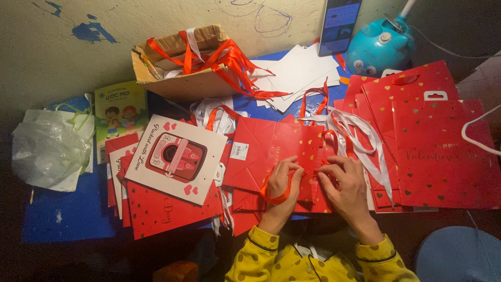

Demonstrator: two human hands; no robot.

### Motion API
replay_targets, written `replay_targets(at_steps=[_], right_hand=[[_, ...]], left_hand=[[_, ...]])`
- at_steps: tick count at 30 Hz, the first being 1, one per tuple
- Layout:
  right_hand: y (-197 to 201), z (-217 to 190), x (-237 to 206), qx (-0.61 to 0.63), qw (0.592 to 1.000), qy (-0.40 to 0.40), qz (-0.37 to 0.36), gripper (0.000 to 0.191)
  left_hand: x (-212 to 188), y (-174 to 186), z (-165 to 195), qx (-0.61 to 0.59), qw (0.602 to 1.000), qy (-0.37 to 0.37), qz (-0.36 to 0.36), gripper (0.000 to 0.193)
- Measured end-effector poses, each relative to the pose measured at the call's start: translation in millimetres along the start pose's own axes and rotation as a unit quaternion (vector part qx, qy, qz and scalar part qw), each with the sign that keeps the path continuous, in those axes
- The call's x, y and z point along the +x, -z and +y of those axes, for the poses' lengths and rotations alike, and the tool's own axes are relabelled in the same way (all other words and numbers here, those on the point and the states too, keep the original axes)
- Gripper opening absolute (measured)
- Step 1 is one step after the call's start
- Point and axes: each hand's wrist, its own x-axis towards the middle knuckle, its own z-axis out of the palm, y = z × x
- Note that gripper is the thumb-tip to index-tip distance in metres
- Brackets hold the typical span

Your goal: The person ties red ribbons around red Valentine's Day gift bags. They thread the ribbon through the bag's handle, pull it taut, and tie a knot or bow. The person handles multiple bags one at a time, stacking the finished ones.

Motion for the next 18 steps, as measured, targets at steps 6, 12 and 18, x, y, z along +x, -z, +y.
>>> replay_targets(at_steps=[6,12,18], right_hand=[[-0.6,0.1,-0.5,0.003,1.0,0.0,0.001,0.013],[-0.7,0.7,-0.7,0.003,1.0,-0.003,-0.002,0.013],[-0.6,1.8,-0.7,0.0,1.0,0.003,-0.005,0.013]], left_hand=[[0.4,1.4,4.4,-0.04,0.998,0.022,-0.038,0.024],[-1.9,1.8,5.2,-0.014,0.999,0.022,-0.027,0.014],[-1.2,-3.9,4.0,-0.077,0.995,0.057,0.017,0.017]])
